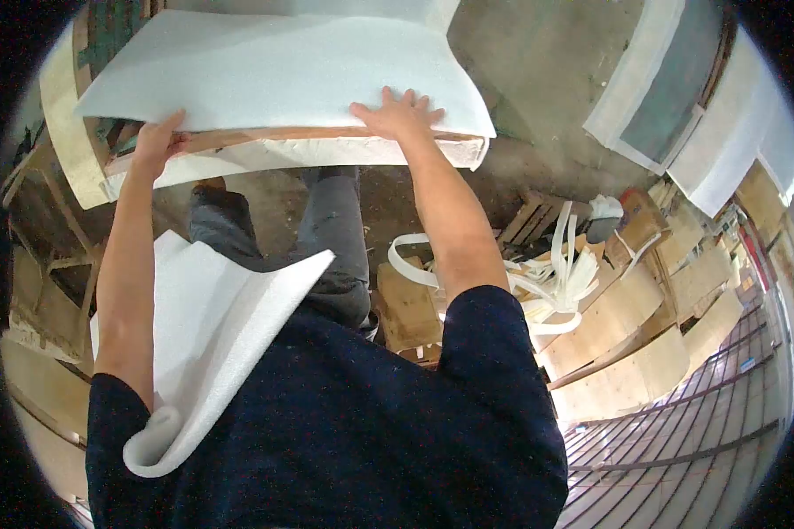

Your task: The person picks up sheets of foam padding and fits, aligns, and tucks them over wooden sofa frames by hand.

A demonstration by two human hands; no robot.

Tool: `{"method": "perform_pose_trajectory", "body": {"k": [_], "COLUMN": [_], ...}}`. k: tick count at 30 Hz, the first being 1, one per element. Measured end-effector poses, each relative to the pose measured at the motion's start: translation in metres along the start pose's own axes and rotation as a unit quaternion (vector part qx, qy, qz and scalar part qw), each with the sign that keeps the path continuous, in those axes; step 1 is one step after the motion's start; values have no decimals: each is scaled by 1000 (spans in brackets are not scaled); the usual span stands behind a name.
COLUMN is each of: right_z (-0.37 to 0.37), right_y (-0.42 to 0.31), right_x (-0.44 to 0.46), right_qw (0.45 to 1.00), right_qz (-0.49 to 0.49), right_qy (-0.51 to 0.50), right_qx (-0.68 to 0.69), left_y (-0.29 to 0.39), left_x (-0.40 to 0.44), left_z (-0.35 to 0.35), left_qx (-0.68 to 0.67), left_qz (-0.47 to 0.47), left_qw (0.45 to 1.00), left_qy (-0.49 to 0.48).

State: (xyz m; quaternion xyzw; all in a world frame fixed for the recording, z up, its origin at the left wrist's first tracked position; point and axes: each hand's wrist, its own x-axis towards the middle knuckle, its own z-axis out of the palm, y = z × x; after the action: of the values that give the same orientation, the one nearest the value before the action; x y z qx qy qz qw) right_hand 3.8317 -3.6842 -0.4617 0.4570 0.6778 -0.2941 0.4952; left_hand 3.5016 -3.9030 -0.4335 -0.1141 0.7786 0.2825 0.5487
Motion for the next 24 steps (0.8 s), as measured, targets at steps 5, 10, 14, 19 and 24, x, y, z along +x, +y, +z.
{"method": "perform_pose_trajectory", "body": {"k": [5, 10, 14, 19, 24], "right_z": [4, 13, 15, 20, 25], "right_y": [-83, -119, -175, -222, -271], "right_x": [-23, -23, -42, -53, -58], "right_qw": [997, 1000, 996, 998, 991], "right_qz": [-58, -21, -71, -67, -134], "right_qy": [13, -8, 8, -21, -16], "right_qx": [50, -12, 45, 4, 22], "left_y": [-5, -13, -15, -23, -19], "left_x": [8, 22, 16, 16, 19], "left_z": [-18, -64, -101, -144, -156], "left_qx": [-26, -42, -85, -105, -137], "left_qz": [-17, -22, -16, -22, -26], "left_qw": [999, 998, 993, 989, 981], "left_qy": [9, 38, 81, 105, 134]}}
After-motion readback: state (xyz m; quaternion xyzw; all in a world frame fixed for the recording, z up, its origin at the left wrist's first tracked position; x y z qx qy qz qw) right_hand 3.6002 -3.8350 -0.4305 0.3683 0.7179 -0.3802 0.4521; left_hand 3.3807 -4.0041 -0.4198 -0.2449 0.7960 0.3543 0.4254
